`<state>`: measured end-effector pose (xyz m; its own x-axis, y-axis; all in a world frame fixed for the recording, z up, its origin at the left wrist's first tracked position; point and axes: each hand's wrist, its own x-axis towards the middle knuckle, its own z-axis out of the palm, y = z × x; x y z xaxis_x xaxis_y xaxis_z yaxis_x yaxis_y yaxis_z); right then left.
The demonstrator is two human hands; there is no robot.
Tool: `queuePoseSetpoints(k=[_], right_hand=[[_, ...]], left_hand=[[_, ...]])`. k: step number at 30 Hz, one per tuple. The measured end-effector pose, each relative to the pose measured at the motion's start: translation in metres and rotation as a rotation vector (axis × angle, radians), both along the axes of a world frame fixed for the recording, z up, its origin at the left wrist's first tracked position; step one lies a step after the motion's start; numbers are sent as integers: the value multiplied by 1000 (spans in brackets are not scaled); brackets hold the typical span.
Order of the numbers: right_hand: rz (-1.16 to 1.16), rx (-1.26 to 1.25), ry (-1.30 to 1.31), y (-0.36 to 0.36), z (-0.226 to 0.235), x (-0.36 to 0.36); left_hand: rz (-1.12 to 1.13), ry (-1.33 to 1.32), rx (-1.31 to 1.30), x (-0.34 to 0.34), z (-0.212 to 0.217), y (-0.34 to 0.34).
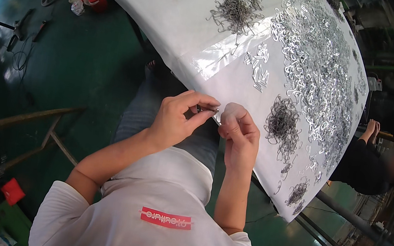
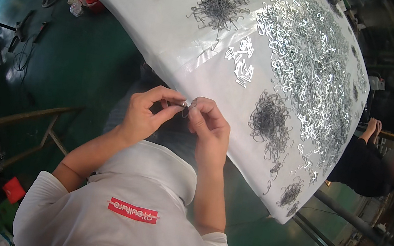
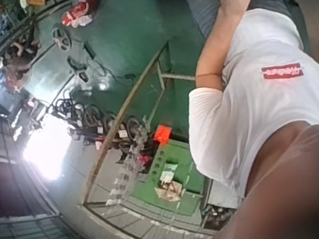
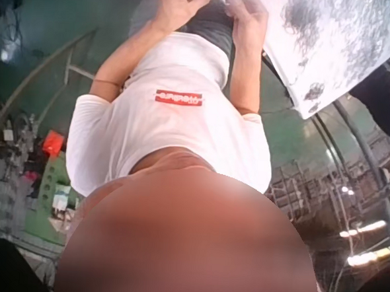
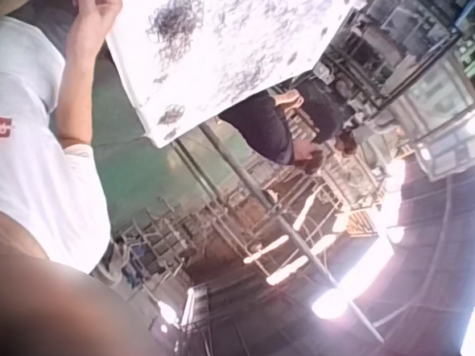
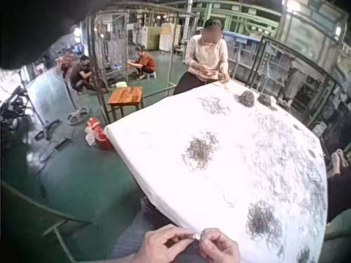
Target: The person picks up small metal hooks and fasteners from a white sheet on a table and links them together by hand. The person then hangs the assembled chains onto a metal rack nearby.
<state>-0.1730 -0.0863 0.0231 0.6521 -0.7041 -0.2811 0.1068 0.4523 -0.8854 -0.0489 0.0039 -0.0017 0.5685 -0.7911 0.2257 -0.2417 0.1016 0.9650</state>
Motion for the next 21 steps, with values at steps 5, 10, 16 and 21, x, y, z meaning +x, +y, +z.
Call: queuePoseSetpoints(k=[5,10,16,21], right_hand=[[-104,-47,2,5,-8,4],[-229,-284,-63,9,-19,15],[-233,-560,-81,11,-27,15],[-226,-523,-46,16,-28,11]], left_hand=[[-9,37,10,-2,2,-1],[5,25,-41,-3,-2,-5],[58,-341,-51,41,-31,-52],[-92,-693,-74,65,-65,-142]])
